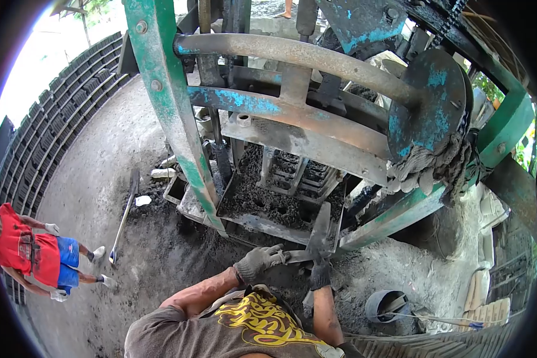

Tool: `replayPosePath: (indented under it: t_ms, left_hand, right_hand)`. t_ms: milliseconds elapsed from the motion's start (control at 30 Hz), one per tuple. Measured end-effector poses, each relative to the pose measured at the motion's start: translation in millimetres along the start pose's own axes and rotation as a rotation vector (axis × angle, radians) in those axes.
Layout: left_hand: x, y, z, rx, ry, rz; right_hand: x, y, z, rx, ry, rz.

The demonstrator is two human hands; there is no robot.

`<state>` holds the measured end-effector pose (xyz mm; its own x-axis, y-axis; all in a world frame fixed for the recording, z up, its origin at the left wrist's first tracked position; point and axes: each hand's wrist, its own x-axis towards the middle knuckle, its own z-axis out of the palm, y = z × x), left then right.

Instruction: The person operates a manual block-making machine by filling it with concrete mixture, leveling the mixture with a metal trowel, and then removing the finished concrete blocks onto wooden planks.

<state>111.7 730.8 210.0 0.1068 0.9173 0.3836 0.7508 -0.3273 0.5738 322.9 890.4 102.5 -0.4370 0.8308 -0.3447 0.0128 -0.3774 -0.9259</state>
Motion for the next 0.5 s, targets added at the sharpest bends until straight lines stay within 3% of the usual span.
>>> replayPosePath:
  t_ms: [67,200,300,333,400,467,500]
  left_hand:
    - [2.4,-1.8,-6.0,0.116,-0.058,0.043]
    - [2.9,12.3,1.0,-0.042,0.052,-0.111]
    - [1.2,7.8,15.5,0.028,-0.104,-0.441]
    - [-2.2,2.8,20.9,0.032,-0.088,-0.457]
    - [-9.9,-7.4,29.6,-0.023,0.034,-0.43]
    - [-11.1,-1.2,16.0,0.002,0.103,-0.526]
    - [-12.2,1.6,7.1,0.046,0.13,-0.629]
  right_hand:
    - [-7.9,-11.0,8.3,-0.306,0.037,-0.231]
    - [-9.3,-17.0,3.4,-0.388,-0.049,-0.385]
    - [-3.7,-18.9,-1.1,-0.227,-0.236,-0.22]
    - [9.9,-4.9,-11.7,-0.537,-0.234,-0.479]
    - [23.8,5.4,-22.6,-0.842,-0.239,-0.748]
    - [30.6,6.8,-26.6,-1.036,-0.032,-1.18]
    - [15.3,-10.8,-10.5,-0.559,-0.16,-0.562]
